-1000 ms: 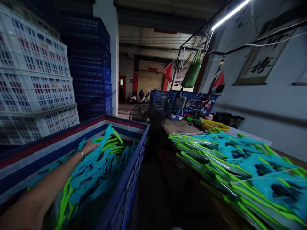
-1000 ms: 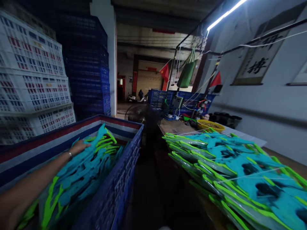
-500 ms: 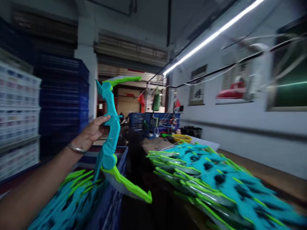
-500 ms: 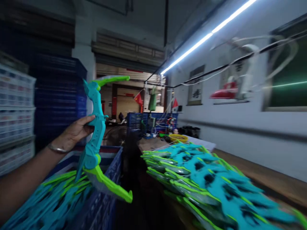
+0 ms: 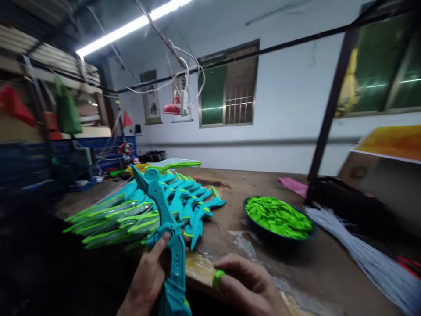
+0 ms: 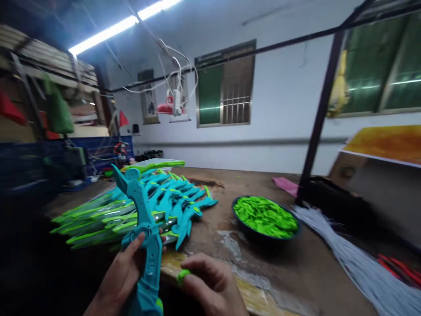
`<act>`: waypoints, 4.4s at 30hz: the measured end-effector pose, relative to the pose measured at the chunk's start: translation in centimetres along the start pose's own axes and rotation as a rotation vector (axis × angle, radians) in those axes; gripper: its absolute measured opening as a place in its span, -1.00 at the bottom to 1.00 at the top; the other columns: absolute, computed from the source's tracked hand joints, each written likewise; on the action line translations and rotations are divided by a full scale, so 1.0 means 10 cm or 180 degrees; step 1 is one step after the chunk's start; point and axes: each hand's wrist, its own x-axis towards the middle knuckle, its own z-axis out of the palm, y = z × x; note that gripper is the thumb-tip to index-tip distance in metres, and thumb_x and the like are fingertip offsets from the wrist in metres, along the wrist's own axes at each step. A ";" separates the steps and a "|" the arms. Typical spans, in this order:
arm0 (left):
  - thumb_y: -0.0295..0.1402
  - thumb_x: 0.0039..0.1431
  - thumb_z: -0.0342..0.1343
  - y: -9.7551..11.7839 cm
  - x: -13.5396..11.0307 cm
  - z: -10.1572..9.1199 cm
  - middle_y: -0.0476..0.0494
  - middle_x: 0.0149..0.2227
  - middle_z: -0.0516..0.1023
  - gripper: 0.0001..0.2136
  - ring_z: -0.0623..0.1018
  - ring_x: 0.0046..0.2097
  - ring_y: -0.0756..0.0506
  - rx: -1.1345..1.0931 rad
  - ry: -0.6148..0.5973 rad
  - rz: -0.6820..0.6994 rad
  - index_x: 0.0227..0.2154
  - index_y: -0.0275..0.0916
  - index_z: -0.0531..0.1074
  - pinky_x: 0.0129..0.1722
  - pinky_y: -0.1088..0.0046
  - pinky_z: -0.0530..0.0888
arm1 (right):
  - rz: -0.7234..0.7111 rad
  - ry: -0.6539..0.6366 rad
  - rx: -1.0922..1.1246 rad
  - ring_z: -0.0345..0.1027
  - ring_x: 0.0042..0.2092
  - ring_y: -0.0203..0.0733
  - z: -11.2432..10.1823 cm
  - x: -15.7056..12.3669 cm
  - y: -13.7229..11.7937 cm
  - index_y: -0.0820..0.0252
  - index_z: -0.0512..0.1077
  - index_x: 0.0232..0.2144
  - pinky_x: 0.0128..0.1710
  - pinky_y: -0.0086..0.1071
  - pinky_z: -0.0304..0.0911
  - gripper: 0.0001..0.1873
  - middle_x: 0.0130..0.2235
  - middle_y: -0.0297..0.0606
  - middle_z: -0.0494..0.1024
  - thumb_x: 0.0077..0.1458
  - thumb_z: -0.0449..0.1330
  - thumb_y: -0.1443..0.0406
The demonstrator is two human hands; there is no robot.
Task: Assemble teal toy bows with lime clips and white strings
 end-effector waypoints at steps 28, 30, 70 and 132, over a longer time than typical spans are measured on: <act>-0.20 0.09 0.40 -0.82 -0.53 0.30 -0.29 0.04 0.65 -0.52 0.63 0.04 -0.25 0.0190 -0.0631 -0.0366 0.08 -0.16 0.55 -0.01 0.43 0.55 | -0.0206 0.0463 0.0607 0.45 -0.29 -0.24 -0.05 -0.12 0.24 0.19 0.55 -0.30 -0.26 -0.46 0.36 -0.71 -0.31 -0.29 0.60 0.03 0.48 0.14; -0.23 0.06 0.43 -0.83 -0.57 0.26 -0.29 0.01 0.67 -0.47 0.65 0.00 -0.24 0.0002 -0.0574 -0.0509 0.11 -0.14 0.52 -0.06 0.43 0.57 | -0.0220 0.0446 0.0720 0.46 -0.32 -0.25 0.00 -0.14 0.24 0.17 0.54 -0.31 -0.29 -0.46 0.37 -0.69 -0.32 -0.32 0.59 0.00 0.50 0.14; -0.09 -0.08 0.43 -0.57 -0.92 -0.02 -0.21 -0.17 0.73 -0.54 0.68 -0.14 -0.30 0.1865 -0.0163 0.0328 -0.11 -0.19 0.64 -0.14 0.39 0.59 | -0.0178 -0.0522 -0.0031 0.39 -0.11 -0.11 0.09 -0.27 0.21 0.17 0.47 -0.17 -0.08 -0.32 0.27 -0.71 -0.17 -0.28 0.50 0.08 0.36 0.20; -0.23 0.12 0.40 -0.37 -1.10 -0.14 -0.15 -0.01 0.67 -0.62 0.61 0.05 -0.16 0.0135 -0.0722 -0.0676 0.00 -0.13 0.57 0.04 0.48 0.51 | -0.2522 -0.0085 -0.2148 0.23 0.23 -0.03 0.22 -0.35 0.51 0.00 0.40 0.10 0.20 -0.18 0.27 -0.71 0.19 -0.12 0.29 0.37 0.15 0.34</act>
